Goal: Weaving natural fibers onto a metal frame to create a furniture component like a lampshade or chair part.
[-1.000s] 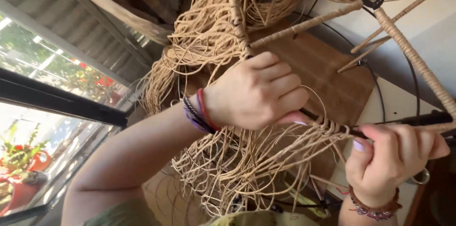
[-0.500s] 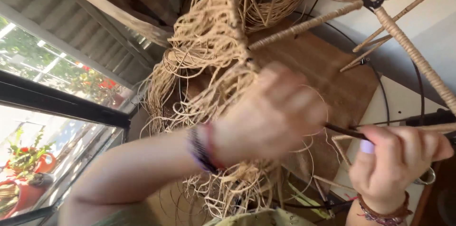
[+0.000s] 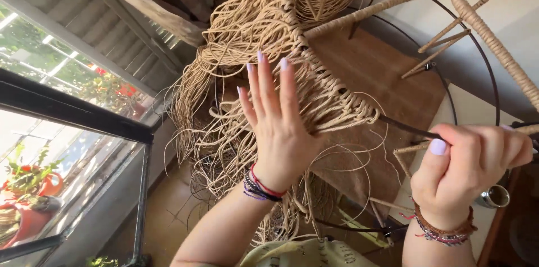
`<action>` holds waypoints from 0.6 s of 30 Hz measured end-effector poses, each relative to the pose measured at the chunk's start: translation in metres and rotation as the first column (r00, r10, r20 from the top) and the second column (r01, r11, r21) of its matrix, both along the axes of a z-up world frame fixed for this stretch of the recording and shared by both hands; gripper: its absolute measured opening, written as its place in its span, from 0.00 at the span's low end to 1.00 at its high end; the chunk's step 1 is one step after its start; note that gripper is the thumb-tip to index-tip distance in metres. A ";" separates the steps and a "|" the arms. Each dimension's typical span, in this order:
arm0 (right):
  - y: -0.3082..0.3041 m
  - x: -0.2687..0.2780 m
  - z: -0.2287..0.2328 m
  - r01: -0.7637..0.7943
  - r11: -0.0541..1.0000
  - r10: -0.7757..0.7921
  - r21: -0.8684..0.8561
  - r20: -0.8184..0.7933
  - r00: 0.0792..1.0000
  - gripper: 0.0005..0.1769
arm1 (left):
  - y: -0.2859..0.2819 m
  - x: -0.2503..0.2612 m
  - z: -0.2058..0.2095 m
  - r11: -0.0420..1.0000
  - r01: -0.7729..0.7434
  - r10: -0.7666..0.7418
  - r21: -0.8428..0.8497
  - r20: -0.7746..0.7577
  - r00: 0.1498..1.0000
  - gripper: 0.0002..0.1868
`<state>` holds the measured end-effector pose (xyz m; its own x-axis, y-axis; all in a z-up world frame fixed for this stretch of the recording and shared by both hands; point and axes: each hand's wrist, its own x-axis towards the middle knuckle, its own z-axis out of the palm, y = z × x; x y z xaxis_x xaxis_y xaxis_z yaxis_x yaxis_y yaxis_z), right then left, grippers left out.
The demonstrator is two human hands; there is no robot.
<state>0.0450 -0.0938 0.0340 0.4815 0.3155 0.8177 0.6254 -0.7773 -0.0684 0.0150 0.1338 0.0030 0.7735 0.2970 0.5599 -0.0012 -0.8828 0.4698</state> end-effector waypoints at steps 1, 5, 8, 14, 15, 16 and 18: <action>0.002 0.001 0.000 -0.004 1.000 0.004 0.000 0.002 1.000 0.22 | 0.011 0.000 -0.017 1.000 -0.004 0.004 0.000 0.002 1.000 0.72; 0.003 -0.003 0.004 -0.037 0.999 0.037 0.006 0.007 0.999 0.19 | 0.058 -0.016 -0.078 0.997 -0.033 0.037 0.072 -0.051 0.998 0.49; 0.005 -0.003 0.007 -0.063 0.998 0.063 -0.005 0.011 0.998 0.20 | 0.086 -0.037 -0.097 0.993 0.062 -0.052 0.096 -0.104 0.993 0.51; 0.010 -0.016 0.008 -0.053 0.997 0.051 -0.051 -0.038 0.998 0.30 | 0.040 -0.063 -0.094 0.960 0.135 -0.135 0.245 -0.017 0.991 0.55; 0.011 -0.019 0.009 -0.057 0.995 0.054 -0.078 -0.038 0.998 0.33 | 0.025 -0.069 -0.094 0.945 0.167 -0.179 0.283 0.017 0.984 0.49; 0.009 -0.024 0.005 -0.050 0.996 0.047 -0.078 -0.038 0.998 0.33 | 0.014 -0.076 -0.087 0.943 0.174 -0.186 0.283 0.017 0.982 0.49; 0.003 -0.031 -0.005 -0.138 0.987 0.131 -0.082 -0.082 0.988 0.34 | -0.006 -0.087 -0.073 0.889 0.341 -0.371 0.307 0.042 0.928 0.33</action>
